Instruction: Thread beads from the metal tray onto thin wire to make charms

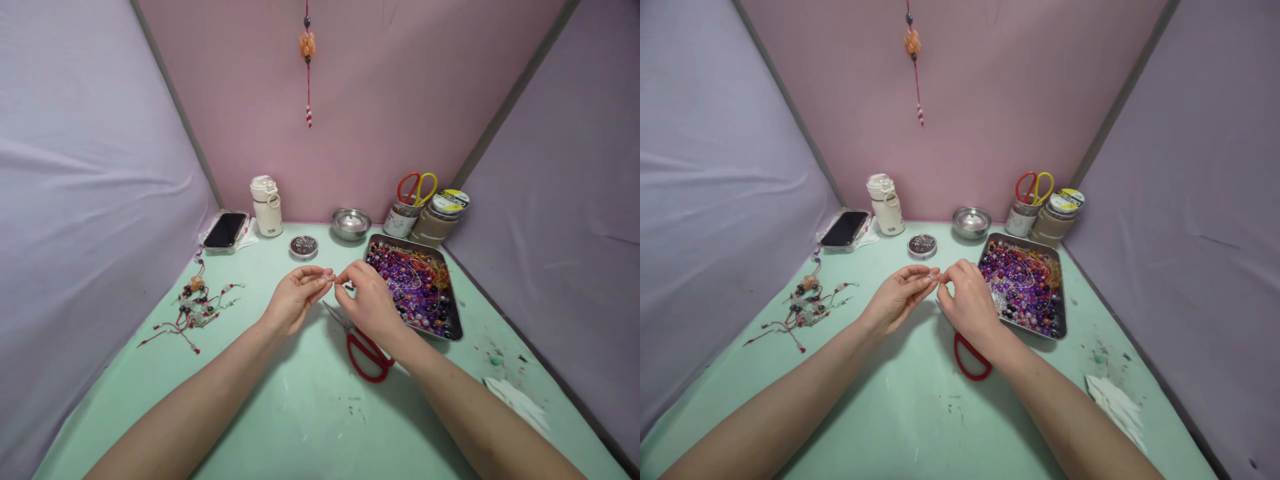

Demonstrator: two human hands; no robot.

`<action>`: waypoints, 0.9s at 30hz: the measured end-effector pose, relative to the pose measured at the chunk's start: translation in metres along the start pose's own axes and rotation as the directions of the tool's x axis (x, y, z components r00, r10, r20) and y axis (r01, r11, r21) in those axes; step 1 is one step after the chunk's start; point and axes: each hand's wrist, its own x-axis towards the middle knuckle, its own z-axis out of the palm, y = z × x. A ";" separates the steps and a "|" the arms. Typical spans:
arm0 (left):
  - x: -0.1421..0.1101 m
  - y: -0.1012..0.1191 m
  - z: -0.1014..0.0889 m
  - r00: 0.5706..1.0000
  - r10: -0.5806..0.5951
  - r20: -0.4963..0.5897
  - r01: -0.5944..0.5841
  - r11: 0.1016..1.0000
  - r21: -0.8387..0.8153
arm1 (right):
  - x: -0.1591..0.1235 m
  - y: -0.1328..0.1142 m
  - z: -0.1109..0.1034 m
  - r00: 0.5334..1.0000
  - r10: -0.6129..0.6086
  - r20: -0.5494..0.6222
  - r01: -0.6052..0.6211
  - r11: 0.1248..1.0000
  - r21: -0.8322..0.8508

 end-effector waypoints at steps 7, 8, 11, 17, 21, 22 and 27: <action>0.001 -0.001 0.000 1.000 0.012 0.000 -0.012 1.000 -0.005 | 0.001 0.000 0.000 1.000 0.006 0.006 -0.006 1.000 -0.024; 0.001 -0.001 0.000 1.000 0.010 -0.002 -0.010 1.000 -0.002 | 0.001 0.001 0.000 1.000 0.006 0.009 -0.006 1.000 -0.025; 0.000 0.000 0.001 1.000 0.002 -0.007 -0.002 1.000 0.008 | 0.001 0.001 0.000 1.000 0.006 0.012 -0.006 1.000 -0.024; -0.002 0.000 0.004 1.000 0.009 -0.014 -0.008 0.999 0.045 | 0.000 0.000 0.000 1.000 0.016 0.025 -0.015 1.000 -0.022; -0.003 0.000 0.004 0.999 0.031 -0.022 -0.029 0.996 0.079 | 0.000 -0.001 -0.001 0.999 0.026 0.038 -0.025 1.000 -0.016; -0.003 0.000 0.004 0.999 0.041 -0.021 -0.039 0.995 0.091 | 0.000 -0.001 -0.001 0.999 0.026 0.041 -0.026 1.000 -0.013; -0.004 -0.001 0.005 0.996 0.090 -0.020 -0.086 0.987 0.139 | -0.001 -0.001 -0.002 0.997 0.049 0.057 -0.049 0.999 0.005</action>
